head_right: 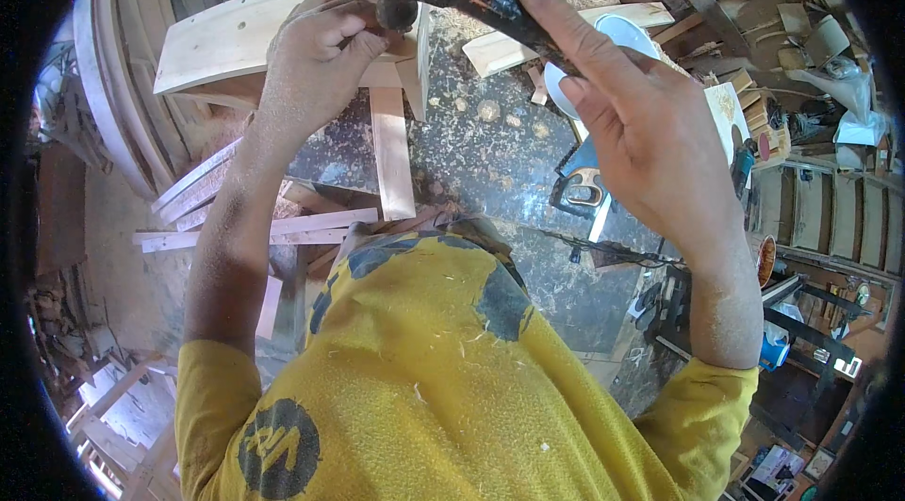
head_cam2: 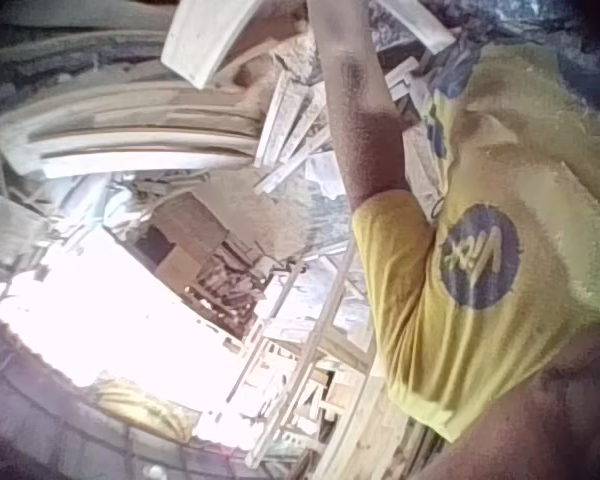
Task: The person is measuring, marking, sawing, and hammering wood to assemble a project at a workbench.
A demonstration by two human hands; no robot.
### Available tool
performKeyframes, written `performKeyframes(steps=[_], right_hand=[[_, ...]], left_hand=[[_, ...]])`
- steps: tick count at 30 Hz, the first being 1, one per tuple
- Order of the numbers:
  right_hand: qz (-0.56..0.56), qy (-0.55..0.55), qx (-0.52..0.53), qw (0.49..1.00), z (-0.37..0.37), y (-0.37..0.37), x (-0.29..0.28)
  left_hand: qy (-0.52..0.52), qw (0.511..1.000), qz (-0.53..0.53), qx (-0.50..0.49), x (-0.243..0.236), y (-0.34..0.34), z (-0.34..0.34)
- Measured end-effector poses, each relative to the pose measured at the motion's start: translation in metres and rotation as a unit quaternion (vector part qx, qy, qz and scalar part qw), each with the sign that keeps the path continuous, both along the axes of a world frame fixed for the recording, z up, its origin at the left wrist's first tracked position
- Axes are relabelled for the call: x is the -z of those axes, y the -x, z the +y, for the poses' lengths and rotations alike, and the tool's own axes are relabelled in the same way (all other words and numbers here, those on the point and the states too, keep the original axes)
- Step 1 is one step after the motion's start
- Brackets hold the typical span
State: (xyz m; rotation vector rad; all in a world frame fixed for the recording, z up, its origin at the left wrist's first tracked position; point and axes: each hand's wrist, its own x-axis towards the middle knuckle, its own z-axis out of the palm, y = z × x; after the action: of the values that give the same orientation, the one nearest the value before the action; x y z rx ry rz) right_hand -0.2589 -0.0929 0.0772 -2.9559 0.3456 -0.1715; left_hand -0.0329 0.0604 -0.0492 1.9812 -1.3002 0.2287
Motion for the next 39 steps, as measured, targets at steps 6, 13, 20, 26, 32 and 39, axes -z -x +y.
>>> performKeyframes(steps=[6, 13, 20, 26, 32, 39], right_hand=[[-0.238, 0.065, -0.092, 0.965, -0.01, -0.001, 0.002], [-0.202, -0.013, -0.07, 0.977, -0.004, 0.0, 0.002], [-0.047, -0.043, -0.025, 0.998, -0.005, 0.007, 0.015], [-0.195, -0.463, 0.18, 0.846, 0.012, 0.025, 0.085], [-0.196, -0.65, 0.245, 0.693, 0.05, 0.017, 0.158], [-0.218, -0.694, 0.21, 0.654, 0.065, 0.0, 0.178]], left_hand=[[-0.009, 0.995, 0.093, 0.034, -0.003, 0.002, -0.002], [0.006, 0.999, 0.026, 0.03, -0.002, 0.001, -0.002], [-0.092, 0.995, 0.023, 0.01, -0.013, 0.001, 0.001], [-0.214, 0.943, -0.239, -0.086, -0.018, 0.009, -0.008], [-0.195, 0.964, -0.167, -0.072, -0.024, 0.012, -0.024], [-0.119, 0.967, -0.221, -0.05, -0.021, 0.016, -0.027]])
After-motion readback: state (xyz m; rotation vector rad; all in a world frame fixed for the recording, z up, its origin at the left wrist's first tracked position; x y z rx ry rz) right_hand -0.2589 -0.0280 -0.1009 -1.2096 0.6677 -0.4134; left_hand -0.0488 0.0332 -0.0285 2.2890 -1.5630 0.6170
